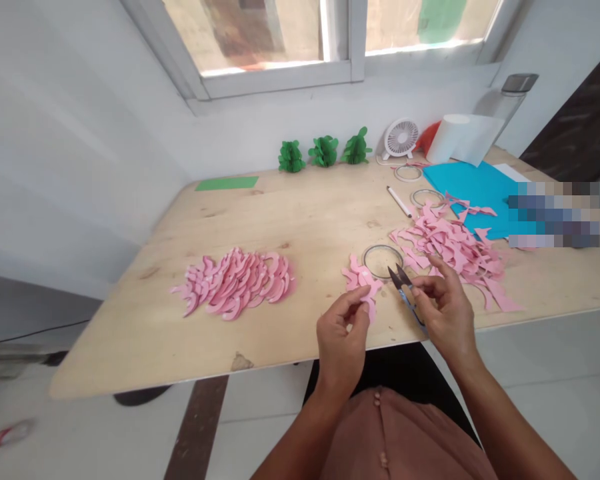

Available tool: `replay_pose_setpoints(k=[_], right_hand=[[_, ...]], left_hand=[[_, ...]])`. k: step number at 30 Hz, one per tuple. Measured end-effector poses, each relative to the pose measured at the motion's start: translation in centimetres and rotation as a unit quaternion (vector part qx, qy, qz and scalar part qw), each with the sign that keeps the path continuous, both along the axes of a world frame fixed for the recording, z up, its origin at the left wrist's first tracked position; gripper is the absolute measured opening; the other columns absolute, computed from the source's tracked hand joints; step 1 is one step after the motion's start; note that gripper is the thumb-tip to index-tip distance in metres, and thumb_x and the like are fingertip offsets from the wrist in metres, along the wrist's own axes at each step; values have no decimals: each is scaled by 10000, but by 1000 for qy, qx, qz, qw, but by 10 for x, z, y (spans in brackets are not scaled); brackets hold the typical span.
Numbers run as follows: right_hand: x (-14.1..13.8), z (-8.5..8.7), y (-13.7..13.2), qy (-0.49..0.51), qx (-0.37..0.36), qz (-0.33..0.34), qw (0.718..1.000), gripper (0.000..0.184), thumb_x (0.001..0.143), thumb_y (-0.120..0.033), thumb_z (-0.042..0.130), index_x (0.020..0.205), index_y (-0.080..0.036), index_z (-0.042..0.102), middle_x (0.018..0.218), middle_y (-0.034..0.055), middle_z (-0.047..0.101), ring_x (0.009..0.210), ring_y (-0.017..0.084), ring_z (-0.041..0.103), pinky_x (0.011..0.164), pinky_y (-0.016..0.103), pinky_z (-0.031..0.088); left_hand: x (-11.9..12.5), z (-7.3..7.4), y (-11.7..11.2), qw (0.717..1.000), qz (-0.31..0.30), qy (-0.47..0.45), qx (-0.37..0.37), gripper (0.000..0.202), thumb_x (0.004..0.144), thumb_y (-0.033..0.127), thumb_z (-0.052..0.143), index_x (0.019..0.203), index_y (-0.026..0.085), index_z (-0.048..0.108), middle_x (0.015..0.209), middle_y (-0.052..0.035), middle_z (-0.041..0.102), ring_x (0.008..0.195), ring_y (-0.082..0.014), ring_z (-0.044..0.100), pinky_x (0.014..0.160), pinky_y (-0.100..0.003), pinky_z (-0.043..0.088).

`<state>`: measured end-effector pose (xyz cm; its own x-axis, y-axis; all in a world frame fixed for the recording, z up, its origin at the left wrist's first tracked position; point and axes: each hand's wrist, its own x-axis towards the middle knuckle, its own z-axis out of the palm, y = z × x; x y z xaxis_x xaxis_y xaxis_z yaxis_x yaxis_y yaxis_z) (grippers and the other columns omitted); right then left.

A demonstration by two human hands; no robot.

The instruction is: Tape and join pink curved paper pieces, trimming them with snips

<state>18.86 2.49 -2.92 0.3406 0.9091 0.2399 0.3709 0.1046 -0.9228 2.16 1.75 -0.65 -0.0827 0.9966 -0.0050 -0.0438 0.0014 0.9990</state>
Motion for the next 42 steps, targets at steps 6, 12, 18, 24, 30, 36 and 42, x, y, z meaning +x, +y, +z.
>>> replay_pose_setpoints(k=[6,12,18,24,30,36,42], right_hand=[[5,-3,15,-147,-7,-46,988,541,801,-283,608,1318,-208,471,891,50,677,711,196,631,690,381,522],[6,1,14,-226,45,-71,970,381,826,-270,570,1201,-205,568,931,79,666,837,233,611,803,430,489],[-19,21,-11,40,-2,51,998,241,863,-292,578,1101,-270,612,1007,43,661,918,198,606,833,353,472],[-42,33,-27,145,-69,165,973,106,860,-297,596,931,-278,672,1024,15,662,1010,187,591,869,297,441],[-45,35,-24,135,-71,179,972,91,858,-279,576,879,-251,660,1112,35,631,1111,208,549,889,305,410],[-49,32,-23,167,-89,170,967,95,857,-294,577,887,-250,656,1118,35,622,1149,215,519,903,308,400],[-54,27,-24,248,-105,144,952,80,847,-286,603,883,-266,672,1128,12,625,1159,198,511,945,300,387]], left_hand=[[-1,7,-2,996,18,-84,-40,312,759,172,638,1071,167,638,773,-18,662,717,-119,601,695,-215,466],[-1,9,0,986,41,-139,-77,379,714,131,657,1086,163,593,681,23,634,640,-85,573,671,-188,447],[0,14,2,975,40,-182,-123,360,689,129,694,1039,148,615,676,13,675,642,-81,595,678,-181,441],[0,15,5,971,33,-202,-119,214,671,129,699,876,145,640,634,7,687,627,-98,620,663,-194,464],[-2,13,4,973,32,-199,-113,165,677,127,693,835,144,648,665,-10,710,668,-111,650,666,-195,477],[-2,10,3,979,24,-179,-95,174,700,120,677,872,147,669,710,-20,724,713,-126,672,671,-201,491],[0,8,1,981,33,-167,-89,182,705,123,671,885,153,674,700,-17,718,744,-149,687,701,-227,510]])
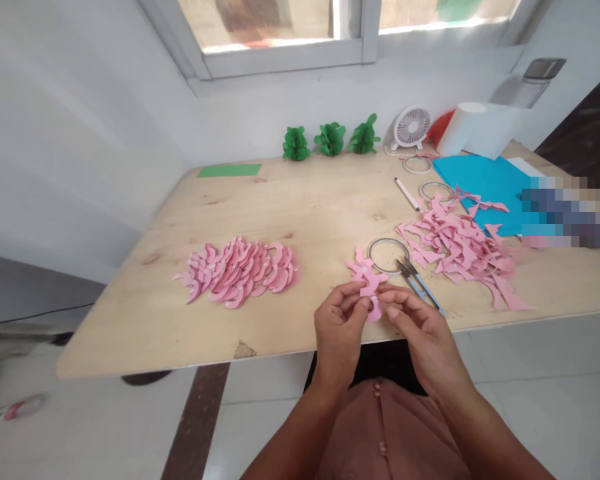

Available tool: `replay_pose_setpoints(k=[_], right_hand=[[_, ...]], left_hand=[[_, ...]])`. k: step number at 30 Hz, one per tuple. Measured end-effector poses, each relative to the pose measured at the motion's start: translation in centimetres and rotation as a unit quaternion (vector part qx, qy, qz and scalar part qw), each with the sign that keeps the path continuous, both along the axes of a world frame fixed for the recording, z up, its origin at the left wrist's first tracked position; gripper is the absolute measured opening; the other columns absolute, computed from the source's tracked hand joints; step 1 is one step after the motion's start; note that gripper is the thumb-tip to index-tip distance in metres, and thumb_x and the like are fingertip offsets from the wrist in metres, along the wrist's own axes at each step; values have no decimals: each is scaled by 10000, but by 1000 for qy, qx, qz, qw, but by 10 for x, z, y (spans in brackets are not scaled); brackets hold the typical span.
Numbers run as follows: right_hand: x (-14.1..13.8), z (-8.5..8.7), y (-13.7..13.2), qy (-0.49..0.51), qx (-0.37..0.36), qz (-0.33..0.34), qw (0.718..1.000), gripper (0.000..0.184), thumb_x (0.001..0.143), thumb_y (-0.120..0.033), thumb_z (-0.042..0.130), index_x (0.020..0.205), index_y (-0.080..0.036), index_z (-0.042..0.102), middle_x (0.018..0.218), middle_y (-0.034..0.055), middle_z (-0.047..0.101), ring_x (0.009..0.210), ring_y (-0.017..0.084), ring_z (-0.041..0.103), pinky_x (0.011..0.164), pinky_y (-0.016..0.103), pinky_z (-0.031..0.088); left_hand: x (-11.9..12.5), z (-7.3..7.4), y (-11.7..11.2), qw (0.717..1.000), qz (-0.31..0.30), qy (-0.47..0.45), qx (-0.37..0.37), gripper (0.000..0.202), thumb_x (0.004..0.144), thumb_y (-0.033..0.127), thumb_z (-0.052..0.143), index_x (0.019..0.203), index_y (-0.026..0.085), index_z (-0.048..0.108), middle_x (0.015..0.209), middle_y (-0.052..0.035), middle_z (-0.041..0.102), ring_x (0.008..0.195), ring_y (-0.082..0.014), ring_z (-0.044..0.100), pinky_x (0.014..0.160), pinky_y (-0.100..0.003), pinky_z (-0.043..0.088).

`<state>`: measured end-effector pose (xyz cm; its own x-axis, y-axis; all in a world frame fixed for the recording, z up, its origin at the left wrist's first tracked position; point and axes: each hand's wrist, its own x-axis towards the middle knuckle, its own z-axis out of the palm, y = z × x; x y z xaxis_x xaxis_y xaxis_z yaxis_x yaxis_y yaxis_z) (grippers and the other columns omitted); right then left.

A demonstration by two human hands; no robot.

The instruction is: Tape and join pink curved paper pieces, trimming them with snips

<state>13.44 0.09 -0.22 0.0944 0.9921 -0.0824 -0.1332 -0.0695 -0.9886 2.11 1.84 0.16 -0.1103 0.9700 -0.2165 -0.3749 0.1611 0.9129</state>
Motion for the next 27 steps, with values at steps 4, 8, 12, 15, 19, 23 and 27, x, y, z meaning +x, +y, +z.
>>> replay_pose_setpoints(k=[4,8,12,15,19,23,27], right_hand=[[-2,-1,-2,16,-10,-17,1000,105,840,-294,617,910,-275,693,1135,14,626,1162,202,508,964,313,383],[-4,1,-3,25,-10,-18,999,118,845,-297,612,918,-274,701,1132,18,626,1176,200,501,989,316,371],[-5,2,-3,20,-9,-17,1000,125,845,-303,607,914,-267,705,1133,23,623,1201,202,485,1018,326,352],[-5,2,-3,10,-7,-16,1000,139,840,-314,607,919,-258,706,1137,35,624,1210,214,481,1029,346,347],[-5,2,-3,10,-10,-19,1000,147,836,-323,611,925,-259,709,1145,40,627,1217,220,480,1027,356,356],[-5,1,-4,15,-11,-23,1000,145,835,-318,614,929,-263,709,1151,38,631,1217,223,483,1028,363,358],[-4,0,-4,16,-6,-19,1000,146,845,-304,604,937,-260,708,1142,41,627,1213,223,484,1043,374,340]], left_hand=[[1,1,0,1000,1,-2,1,183,706,121,669,886,156,668,666,-4,702,776,-160,694,717,-233,514],[1,2,1,1000,1,-1,-4,189,704,121,668,890,153,661,670,-8,709,783,-162,696,730,-238,515],[1,3,1,1000,2,5,-6,195,703,128,665,897,148,660,699,-25,723,796,-168,697,734,-245,517],[1,2,1,1000,4,4,-9,203,694,125,664,896,146,663,705,-29,727,796,-172,697,740,-254,519],[1,2,2,1000,6,3,-14,200,691,130,671,891,147,666,703,-30,728,772,-168,695,739,-258,518],[1,2,2,1000,11,3,-17,204,681,131,679,884,151,675,667,-19,715,753,-170,694,730,-266,520],[1,2,1,1000,9,3,-17,211,680,129,675,890,149,677,661,-18,712,747,-167,690,733,-269,522]])
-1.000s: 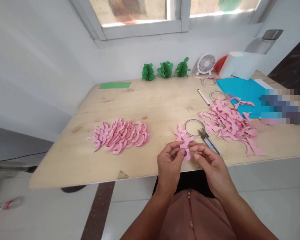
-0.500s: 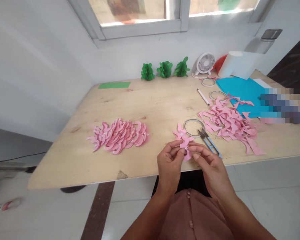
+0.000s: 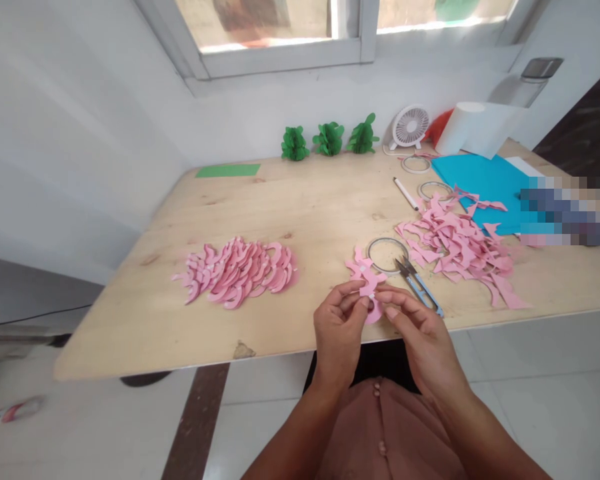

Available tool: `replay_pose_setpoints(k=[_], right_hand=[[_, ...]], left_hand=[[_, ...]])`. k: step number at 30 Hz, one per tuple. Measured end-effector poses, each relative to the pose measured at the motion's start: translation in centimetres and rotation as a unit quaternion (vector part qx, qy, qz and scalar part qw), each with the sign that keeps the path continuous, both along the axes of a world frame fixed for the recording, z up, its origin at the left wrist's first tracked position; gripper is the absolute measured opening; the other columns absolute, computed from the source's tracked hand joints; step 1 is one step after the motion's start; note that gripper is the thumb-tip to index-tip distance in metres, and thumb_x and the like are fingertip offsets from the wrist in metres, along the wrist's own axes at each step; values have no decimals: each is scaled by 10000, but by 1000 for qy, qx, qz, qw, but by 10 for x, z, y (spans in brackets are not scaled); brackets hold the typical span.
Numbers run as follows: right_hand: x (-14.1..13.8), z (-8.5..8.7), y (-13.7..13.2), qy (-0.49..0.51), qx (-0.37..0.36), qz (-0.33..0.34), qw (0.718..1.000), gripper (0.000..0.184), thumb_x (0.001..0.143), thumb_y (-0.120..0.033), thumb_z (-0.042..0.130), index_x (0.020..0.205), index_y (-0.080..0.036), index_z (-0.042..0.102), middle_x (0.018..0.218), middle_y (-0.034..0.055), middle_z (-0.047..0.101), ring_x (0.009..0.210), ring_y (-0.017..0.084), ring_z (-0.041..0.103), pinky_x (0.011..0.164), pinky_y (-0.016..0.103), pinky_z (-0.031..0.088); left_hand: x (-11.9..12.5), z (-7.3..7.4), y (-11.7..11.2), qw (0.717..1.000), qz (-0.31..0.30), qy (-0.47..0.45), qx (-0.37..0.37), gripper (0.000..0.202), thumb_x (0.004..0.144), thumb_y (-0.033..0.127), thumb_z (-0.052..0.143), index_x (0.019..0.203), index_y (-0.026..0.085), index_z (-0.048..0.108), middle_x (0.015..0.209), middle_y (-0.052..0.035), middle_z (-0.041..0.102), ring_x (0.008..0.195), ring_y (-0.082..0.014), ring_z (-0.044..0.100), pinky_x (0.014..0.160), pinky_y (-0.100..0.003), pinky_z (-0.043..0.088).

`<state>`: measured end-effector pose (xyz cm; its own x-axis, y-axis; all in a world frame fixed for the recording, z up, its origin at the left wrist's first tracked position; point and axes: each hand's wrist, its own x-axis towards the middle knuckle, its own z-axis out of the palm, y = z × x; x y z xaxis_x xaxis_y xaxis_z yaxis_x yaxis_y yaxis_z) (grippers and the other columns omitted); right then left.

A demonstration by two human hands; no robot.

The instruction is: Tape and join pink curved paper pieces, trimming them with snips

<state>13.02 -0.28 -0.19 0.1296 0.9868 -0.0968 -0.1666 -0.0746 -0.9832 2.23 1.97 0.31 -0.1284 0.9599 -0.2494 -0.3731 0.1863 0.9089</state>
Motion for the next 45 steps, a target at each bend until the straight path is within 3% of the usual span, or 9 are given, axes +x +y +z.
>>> replay_pose_setpoints(k=[22,45], right_hand=[[-1,0,-1,1,-6,-12,1000,172,821,-341,625,934,-248,714,1104,57,662,1180,250,520,992,394,406],[0,2,1,-8,-4,-6,1000,155,829,-345,615,920,-255,704,1067,35,670,1135,228,545,974,360,404]], left_hand=[[0,2,0,1000,2,0,-6,223,672,132,682,895,145,683,675,-19,715,689,-145,675,721,-259,520],[-2,5,1,1000,-24,-13,-1,290,656,132,706,943,153,668,793,-55,751,815,-183,703,743,-262,526]])
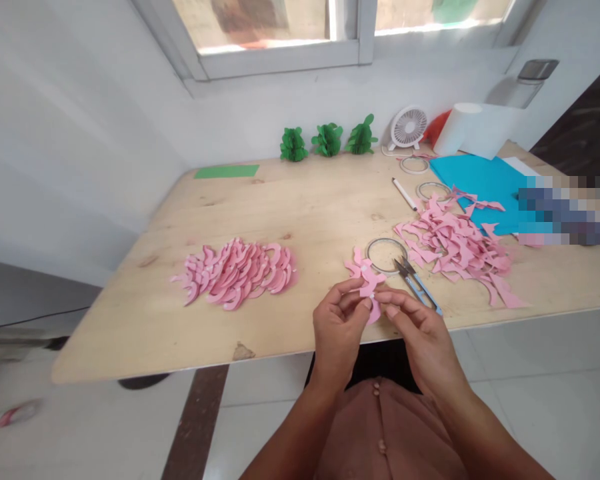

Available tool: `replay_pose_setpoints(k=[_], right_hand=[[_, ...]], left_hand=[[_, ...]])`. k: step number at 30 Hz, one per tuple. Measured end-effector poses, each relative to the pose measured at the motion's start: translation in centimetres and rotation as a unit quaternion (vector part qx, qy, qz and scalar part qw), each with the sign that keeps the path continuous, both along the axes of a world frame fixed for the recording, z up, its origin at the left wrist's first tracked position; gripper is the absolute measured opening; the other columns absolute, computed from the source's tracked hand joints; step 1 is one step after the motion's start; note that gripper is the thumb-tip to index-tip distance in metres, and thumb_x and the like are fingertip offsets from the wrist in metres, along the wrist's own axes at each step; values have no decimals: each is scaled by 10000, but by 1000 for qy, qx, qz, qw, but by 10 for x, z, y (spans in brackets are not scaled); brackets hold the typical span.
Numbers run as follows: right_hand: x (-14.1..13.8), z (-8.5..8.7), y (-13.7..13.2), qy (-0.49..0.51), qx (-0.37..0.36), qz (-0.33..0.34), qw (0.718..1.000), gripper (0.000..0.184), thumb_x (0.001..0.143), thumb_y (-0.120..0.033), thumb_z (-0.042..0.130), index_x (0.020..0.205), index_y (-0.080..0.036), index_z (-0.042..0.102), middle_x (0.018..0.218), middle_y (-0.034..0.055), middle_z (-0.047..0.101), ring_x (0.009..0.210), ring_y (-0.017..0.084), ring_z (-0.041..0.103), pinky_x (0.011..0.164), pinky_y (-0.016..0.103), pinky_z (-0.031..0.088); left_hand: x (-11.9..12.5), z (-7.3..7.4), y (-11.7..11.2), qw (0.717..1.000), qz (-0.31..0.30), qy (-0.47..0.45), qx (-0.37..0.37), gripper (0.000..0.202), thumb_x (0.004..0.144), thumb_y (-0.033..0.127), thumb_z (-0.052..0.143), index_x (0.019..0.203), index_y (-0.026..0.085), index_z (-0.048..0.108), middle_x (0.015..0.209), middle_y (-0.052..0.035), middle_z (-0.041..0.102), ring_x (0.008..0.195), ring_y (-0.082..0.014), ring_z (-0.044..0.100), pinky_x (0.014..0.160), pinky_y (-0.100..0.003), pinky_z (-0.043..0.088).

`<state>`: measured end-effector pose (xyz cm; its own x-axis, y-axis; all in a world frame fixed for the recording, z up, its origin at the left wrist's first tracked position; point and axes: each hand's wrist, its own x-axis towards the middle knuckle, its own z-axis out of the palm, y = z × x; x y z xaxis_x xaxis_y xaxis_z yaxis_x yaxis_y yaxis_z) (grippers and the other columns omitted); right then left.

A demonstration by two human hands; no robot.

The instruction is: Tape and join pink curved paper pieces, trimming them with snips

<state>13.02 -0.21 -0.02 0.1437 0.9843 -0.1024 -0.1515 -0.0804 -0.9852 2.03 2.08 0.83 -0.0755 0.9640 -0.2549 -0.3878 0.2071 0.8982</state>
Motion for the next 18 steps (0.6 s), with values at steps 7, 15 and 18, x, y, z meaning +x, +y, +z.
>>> replay_pose_setpoints(k=[7,15,18], right_hand=[[0,1,0,2,-1,0,1000,152,826,-344,618,910,-257,709,1054,33,672,1123,228,551,978,366,398],[0,0,-1,16,-1,5,1000,133,844,-304,604,919,-261,705,1060,24,653,1130,214,533,990,346,380],[0,-1,-1,16,-2,2,1000,128,843,-304,607,914,-259,704,1057,21,656,1123,208,534,992,336,375]], left_hand=[[-1,-1,0,1000,0,3,-1,290,658,132,709,945,152,669,751,-47,746,797,-186,706,731,-260,527],[-1,-4,0,1000,-3,8,6,290,674,132,701,962,144,663,732,-38,740,769,-163,699,727,-239,519],[-1,-4,-1,1000,-6,10,10,282,680,127,693,959,143,659,744,-37,741,782,-158,699,724,-227,516]])
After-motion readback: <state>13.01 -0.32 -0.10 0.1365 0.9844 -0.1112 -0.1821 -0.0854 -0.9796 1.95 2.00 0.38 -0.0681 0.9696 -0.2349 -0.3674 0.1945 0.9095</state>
